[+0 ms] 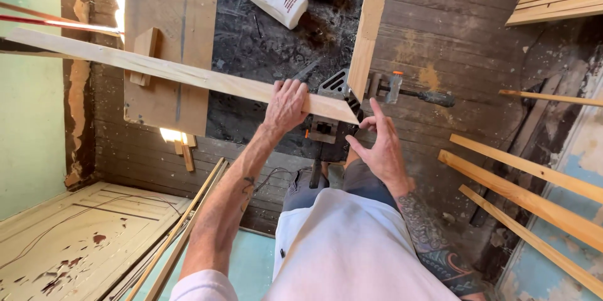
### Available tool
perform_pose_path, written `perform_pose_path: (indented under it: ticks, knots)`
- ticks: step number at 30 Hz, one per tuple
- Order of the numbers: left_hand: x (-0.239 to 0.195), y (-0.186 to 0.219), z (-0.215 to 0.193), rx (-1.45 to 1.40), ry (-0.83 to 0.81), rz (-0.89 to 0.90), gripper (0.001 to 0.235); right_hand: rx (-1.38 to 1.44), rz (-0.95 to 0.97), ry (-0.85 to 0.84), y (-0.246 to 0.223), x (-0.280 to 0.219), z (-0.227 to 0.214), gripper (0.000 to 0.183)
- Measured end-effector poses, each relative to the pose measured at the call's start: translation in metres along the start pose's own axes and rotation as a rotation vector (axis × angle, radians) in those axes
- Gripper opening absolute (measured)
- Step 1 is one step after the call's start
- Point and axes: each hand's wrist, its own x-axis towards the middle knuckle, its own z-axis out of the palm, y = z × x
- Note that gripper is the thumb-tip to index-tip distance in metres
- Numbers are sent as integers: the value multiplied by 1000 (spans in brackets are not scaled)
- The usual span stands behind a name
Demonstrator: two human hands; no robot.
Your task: Assembling a wooden frame by gluing, aligning with a square, clamping, and drilling.
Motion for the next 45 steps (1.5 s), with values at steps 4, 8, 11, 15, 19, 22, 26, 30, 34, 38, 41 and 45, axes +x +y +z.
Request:
perform_pose_path:
  ticks: [4,8,11,15,19,22,26,30,34,38,41,45]
  knots:
    - [-18,-3,36,56,-62,12,49,-40,-15,57,17,-6,9,94]
    - [-15,-3,42,133,-109,2,41,-58,33,10,31,-8,14,95]
    - [-12,4,37,144,-109,-16,38,-74,57,32,34,-12,17,93]
    - [-6,3,26,108,-143,-13,50,-116,82,85,41,-11,29,90]
    - [-6,-24,6,-98,-288,29,92,-93,103,156,42,-12,52,92]
    - [-32,-65,-34,-209,-199,-4,103,16,151,228,42,-25,69,84]
    - [-55,-168,-81,-186,-138,-74,105,143,213,388,73,-21,86,87]
    - [-96,-242,-85,34,-161,-88,109,313,268,434,120,-36,96,87]
    - [-126,-320,-47,49,-94,71,87,410,339,544,117,-32,103,91]
    - [-126,-332,-43,184,-208,80,81,510,455,598,102,-25,102,88]
    - [-126,-325,-61,242,-351,27,77,525,474,593,69,-15,98,86]
    - [-127,-315,-65,248,-442,2,71,453,559,603,67,-10,106,87]
